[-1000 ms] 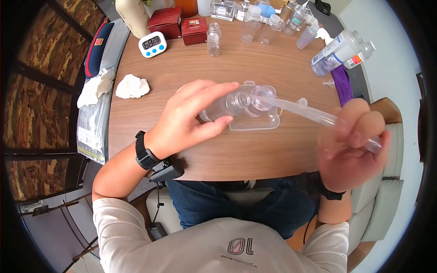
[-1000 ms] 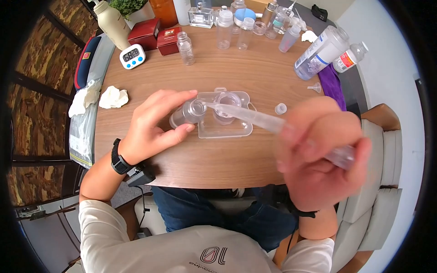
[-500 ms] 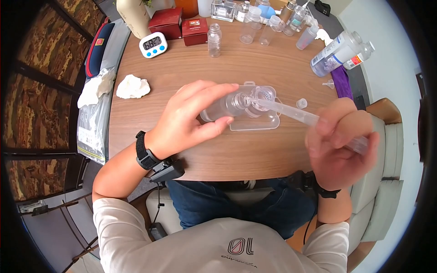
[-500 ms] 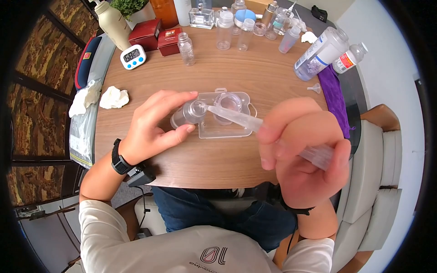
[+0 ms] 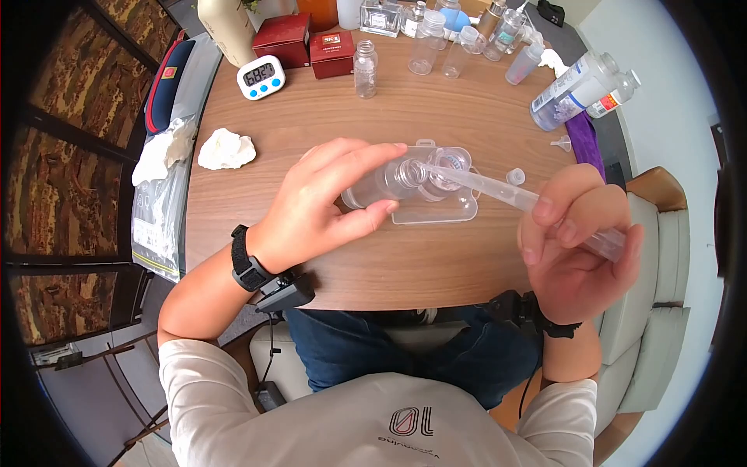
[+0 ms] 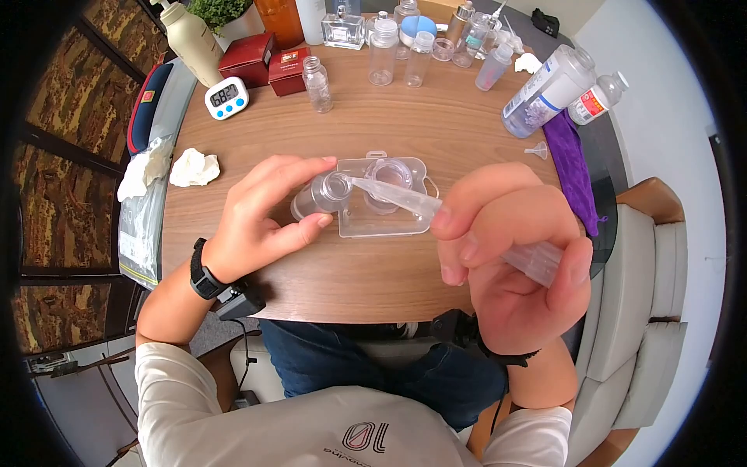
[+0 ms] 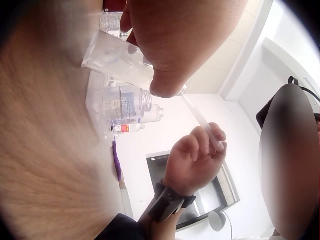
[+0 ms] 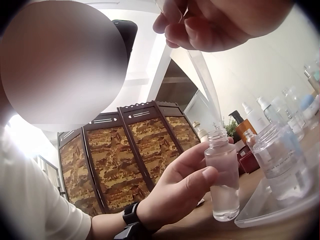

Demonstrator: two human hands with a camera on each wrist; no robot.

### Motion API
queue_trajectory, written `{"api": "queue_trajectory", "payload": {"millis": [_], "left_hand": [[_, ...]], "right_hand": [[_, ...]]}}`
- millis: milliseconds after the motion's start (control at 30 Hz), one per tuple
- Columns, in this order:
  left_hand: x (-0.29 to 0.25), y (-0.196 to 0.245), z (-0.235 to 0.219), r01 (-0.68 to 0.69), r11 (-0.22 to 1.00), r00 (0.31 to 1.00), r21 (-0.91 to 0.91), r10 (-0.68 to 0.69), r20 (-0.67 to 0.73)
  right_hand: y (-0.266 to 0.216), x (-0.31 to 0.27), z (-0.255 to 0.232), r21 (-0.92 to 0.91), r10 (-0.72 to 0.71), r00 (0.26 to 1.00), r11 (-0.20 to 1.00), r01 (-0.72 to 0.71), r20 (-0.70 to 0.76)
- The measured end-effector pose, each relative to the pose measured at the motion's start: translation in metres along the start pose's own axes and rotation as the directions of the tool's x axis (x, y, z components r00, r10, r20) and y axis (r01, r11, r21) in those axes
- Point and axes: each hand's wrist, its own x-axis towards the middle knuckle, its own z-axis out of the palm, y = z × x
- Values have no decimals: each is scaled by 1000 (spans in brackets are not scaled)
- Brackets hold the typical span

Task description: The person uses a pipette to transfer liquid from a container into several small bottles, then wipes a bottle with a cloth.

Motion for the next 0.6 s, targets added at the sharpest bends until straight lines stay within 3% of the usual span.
{"api": "queue_trajectory", "payload": {"millis": [600], "left_hand": [[0, 0, -1, -4, 1000, 1000, -5, 4, 8]], "right_hand": [[-2, -1, 1, 1, 6, 1000, 1000, -6, -1]]}}
